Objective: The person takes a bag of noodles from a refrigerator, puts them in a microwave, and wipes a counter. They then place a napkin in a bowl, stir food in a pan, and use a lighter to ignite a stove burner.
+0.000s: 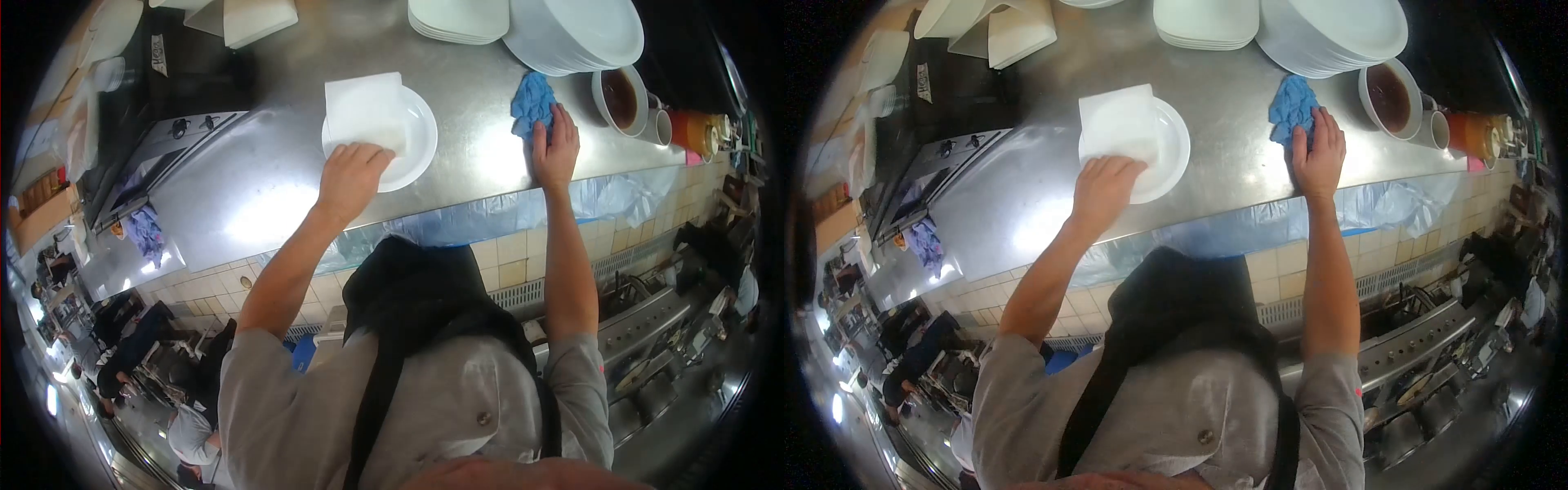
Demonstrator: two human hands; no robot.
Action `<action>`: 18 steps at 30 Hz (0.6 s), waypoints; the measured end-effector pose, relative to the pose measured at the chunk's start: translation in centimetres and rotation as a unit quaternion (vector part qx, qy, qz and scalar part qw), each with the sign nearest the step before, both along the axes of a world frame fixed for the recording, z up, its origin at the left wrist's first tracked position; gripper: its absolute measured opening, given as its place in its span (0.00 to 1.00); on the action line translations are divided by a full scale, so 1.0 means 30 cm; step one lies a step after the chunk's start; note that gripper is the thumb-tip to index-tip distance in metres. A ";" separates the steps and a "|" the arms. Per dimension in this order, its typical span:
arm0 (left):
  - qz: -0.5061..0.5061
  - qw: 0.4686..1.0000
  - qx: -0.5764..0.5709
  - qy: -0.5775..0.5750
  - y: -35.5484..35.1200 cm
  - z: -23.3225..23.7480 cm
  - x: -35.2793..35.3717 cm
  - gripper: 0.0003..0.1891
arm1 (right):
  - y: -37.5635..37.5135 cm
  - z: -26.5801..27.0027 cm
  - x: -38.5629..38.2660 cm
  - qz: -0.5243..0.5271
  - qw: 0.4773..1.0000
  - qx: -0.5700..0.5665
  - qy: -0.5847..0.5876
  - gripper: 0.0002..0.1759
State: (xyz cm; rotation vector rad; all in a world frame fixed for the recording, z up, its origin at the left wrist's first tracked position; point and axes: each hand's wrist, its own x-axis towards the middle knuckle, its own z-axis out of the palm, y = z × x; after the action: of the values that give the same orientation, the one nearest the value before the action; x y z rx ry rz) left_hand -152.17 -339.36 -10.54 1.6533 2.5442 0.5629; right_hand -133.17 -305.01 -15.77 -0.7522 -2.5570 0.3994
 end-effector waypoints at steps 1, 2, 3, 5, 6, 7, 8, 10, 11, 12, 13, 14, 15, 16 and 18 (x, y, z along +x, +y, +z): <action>0.000 1.000 -0.003 -0.022 -0.006 0.003 0.017 0.13 | 0.002 -0.002 0.000 0.000 1.000 0.001 -0.002 0.26; 0.001 1.000 -0.003 -0.022 -0.010 0.005 0.029 0.13 | 0.002 0.000 0.001 0.001 1.000 0.001 -0.002 0.26; -0.002 0.999 0.001 -0.034 -0.015 0.006 0.039 0.13 | 0.002 0.004 0.000 0.002 1.000 0.001 -0.001 0.26; -0.004 0.999 0.004 -0.044 -0.030 0.007 0.053 0.14 | 0.002 -0.001 -0.006 0.004 1.000 0.001 0.001 0.26; -0.013 0.998 -0.012 -0.052 -0.043 0.004 0.058 0.13 | 0.005 -0.011 -0.010 0.014 1.000 -0.001 0.010 0.26; -0.027 0.997 -0.027 -0.061 -0.046 0.005 0.063 0.13 | 0.017 -0.015 -0.004 0.020 1.000 0.000 0.016 0.25; -0.038 0.997 -0.020 -0.066 -0.045 0.010 0.064 0.13 | 0.011 -0.008 -0.008 0.019 0.999 0.021 0.031 0.25; -0.036 0.994 0.061 -0.087 -0.038 0.029 0.071 0.12 | 0.001 0.031 -0.010 0.015 0.999 0.010 0.037 0.24; -0.036 0.997 0.043 -0.046 -0.019 0.087 0.067 0.12 | -0.001 0.037 -0.001 0.012 0.999 0.000 0.034 0.24; -0.053 0.996 0.051 -0.043 -0.004 0.143 0.065 0.12 | 0.003 0.039 -0.005 0.006 0.999 -0.008 0.038 0.25; -0.065 0.993 0.094 -0.033 0.037 0.194 0.039 0.13 | -0.003 0.061 0.001 -0.009 0.997 -0.068 0.025 0.26; -0.077 0.986 0.144 -0.013 0.117 0.236 -0.023 0.13 | 0.009 0.030 0.007 -0.012 0.999 -0.026 0.040 0.27; -0.098 0.981 0.167 0.010 0.211 0.282 -0.099 0.13 | 0.013 0.040 0.009 -0.027 0.998 -0.050 0.024 0.28; -0.113 0.964 0.235 0.045 0.298 0.333 -0.167 0.14 | 0.010 0.045 0.009 -0.037 0.998 -0.040 0.013 0.29; -0.130 0.926 0.340 0.101 0.482 0.474 -0.274 0.15 | -0.004 0.077 0.006 -0.050 0.998 -0.043 -0.001 0.29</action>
State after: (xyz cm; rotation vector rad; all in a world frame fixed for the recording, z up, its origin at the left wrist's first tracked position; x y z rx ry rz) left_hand -160.40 -324.89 3.68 2.3114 2.3243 1.4339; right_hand -133.01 -305.12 -13.45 -0.9076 -2.5048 0.4782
